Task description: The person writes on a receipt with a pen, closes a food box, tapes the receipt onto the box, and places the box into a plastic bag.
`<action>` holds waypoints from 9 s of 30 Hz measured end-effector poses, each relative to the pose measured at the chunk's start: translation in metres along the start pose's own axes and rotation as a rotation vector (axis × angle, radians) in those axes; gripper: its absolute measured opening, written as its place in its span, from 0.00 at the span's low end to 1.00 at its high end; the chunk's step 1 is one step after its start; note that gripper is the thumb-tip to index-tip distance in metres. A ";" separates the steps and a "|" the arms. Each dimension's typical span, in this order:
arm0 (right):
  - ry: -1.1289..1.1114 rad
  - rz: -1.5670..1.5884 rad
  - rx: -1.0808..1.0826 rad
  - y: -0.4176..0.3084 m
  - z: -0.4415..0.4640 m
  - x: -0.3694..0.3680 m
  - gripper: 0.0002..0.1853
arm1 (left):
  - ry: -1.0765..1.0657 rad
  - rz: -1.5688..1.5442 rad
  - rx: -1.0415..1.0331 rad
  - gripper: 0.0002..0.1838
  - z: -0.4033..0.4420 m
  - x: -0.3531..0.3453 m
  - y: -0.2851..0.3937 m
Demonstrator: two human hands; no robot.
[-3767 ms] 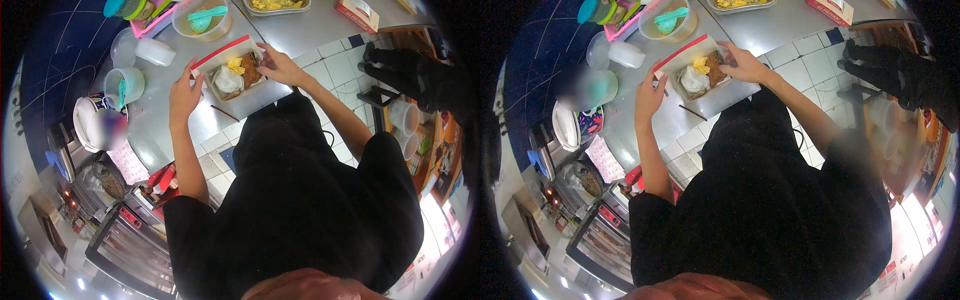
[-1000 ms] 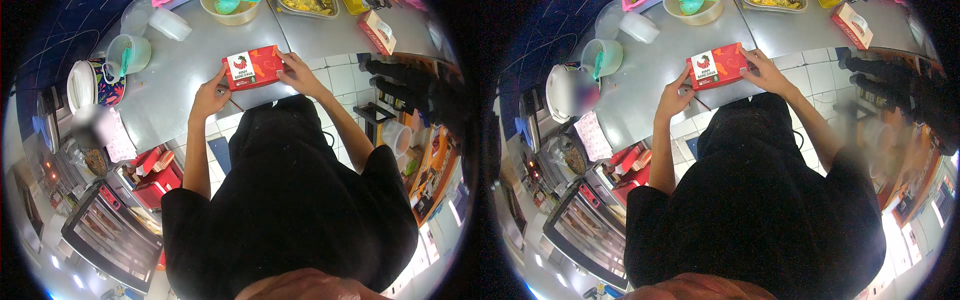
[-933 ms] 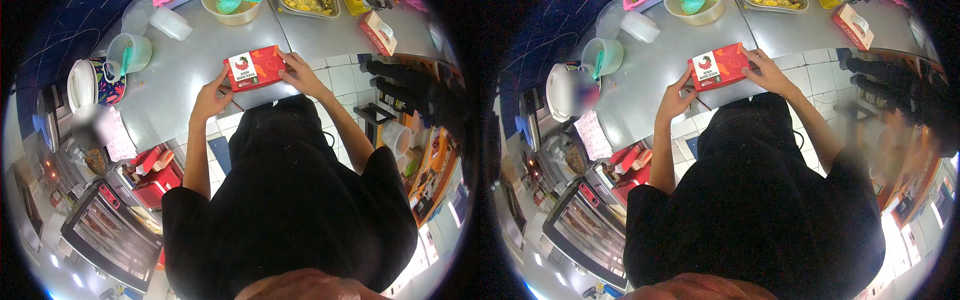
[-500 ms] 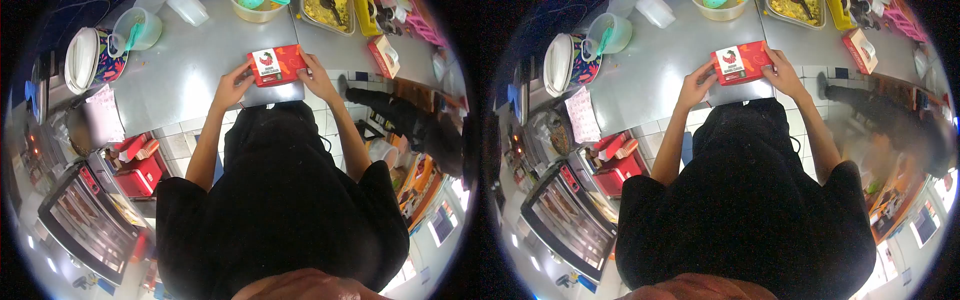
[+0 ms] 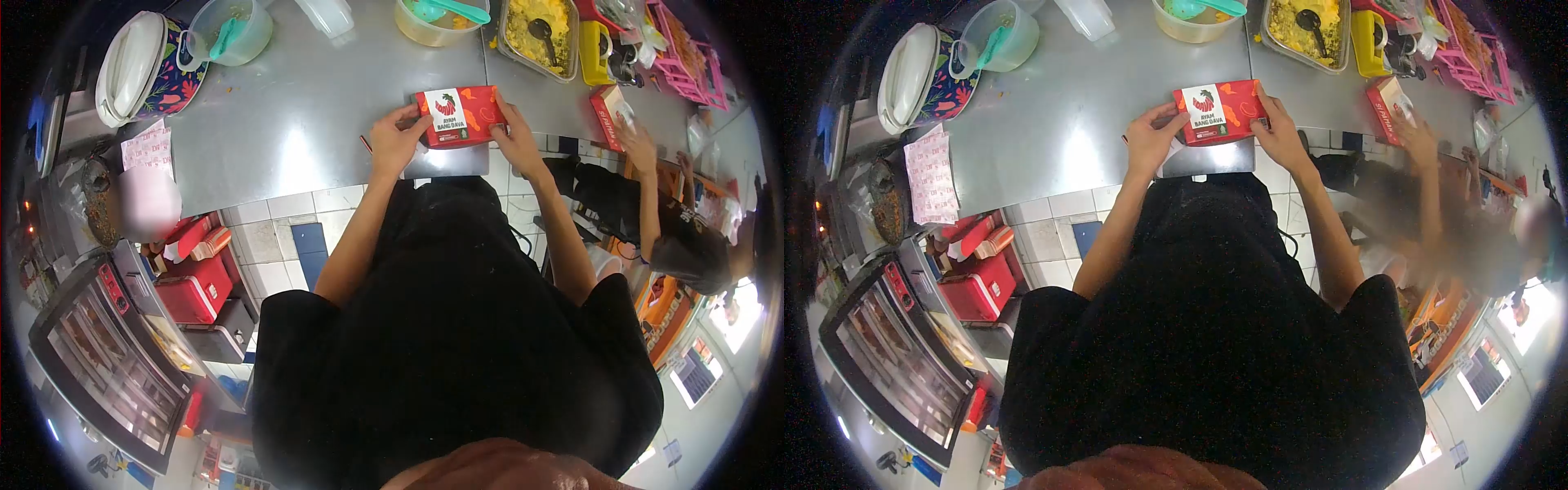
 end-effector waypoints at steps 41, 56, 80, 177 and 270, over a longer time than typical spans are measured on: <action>0.521 0.776 -0.430 0.066 -0.030 0.022 0.12 | -0.476 0.103 0.041 0.53 -0.001 -0.062 0.010; 0.789 0.836 -0.478 0.174 -0.056 0.125 0.15 | -0.585 0.118 -0.065 0.52 -0.002 -0.228 0.025; 0.719 0.268 -0.110 0.249 0.035 0.371 0.12 | -0.326 0.758 -0.030 0.27 0.011 -0.376 0.126; 0.111 0.823 -0.369 0.315 -0.051 0.293 0.15 | -0.591 0.861 -0.741 0.26 -0.003 -0.513 0.126; 0.312 0.918 -0.387 0.300 -0.045 0.219 0.15 | -0.518 0.688 -0.809 0.15 0.014 -0.492 0.108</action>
Point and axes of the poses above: each hand's wrist, its own z-axis towards the middle knuckle, its own x-axis out of the back of the hand, y = z × x, the point moved 8 cm from there along z, towards the middle knuckle, and after that the axes turned 5 degrees about -x, right-handed, at the moved point
